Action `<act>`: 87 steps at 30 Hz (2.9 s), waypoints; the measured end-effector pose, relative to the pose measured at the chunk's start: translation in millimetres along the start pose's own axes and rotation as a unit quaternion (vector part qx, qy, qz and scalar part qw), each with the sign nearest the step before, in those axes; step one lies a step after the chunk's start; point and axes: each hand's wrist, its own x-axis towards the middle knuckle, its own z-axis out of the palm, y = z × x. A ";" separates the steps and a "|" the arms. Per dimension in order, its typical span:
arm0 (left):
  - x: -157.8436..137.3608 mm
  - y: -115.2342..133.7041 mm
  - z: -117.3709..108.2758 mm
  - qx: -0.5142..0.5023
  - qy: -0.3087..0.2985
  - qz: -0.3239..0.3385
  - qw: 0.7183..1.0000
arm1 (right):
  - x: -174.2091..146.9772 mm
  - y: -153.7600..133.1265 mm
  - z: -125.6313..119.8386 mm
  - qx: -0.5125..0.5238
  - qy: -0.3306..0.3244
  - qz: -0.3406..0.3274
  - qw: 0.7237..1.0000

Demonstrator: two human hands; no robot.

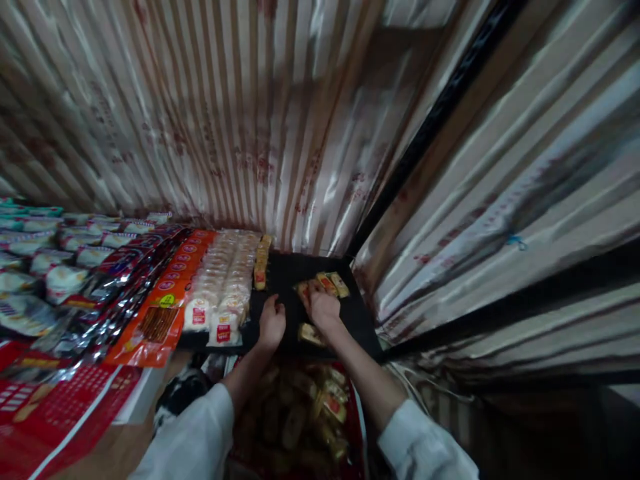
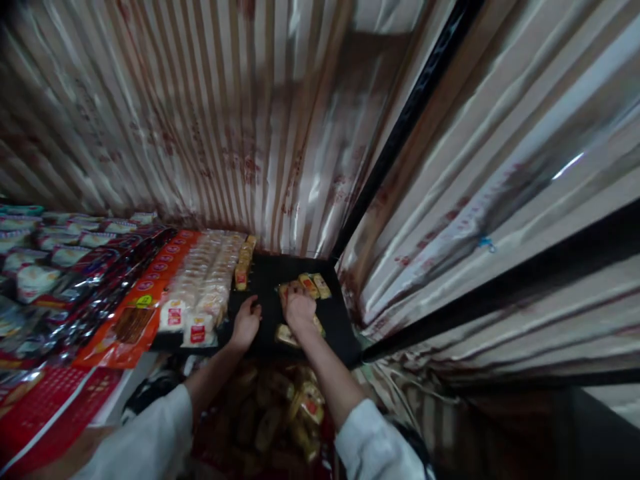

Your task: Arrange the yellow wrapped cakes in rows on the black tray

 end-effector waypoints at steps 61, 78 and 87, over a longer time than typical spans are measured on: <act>-24.2 -28.3 10.4 -0.033 0.126 0.117 0.985 | 38.4 -73.9 65.3 0.499 -0.035 -0.048 0.865; -4.3 -36.6 11.8 -0.037 0.137 0.099 0.985 | 42.3 -84.5 70.8 0.381 0.022 -0.017 0.924; -13.5 -36.4 9.0 -0.041 0.136 0.102 0.985 | 25.0 -35.9 43.0 0.210 0.082 -0.024 0.974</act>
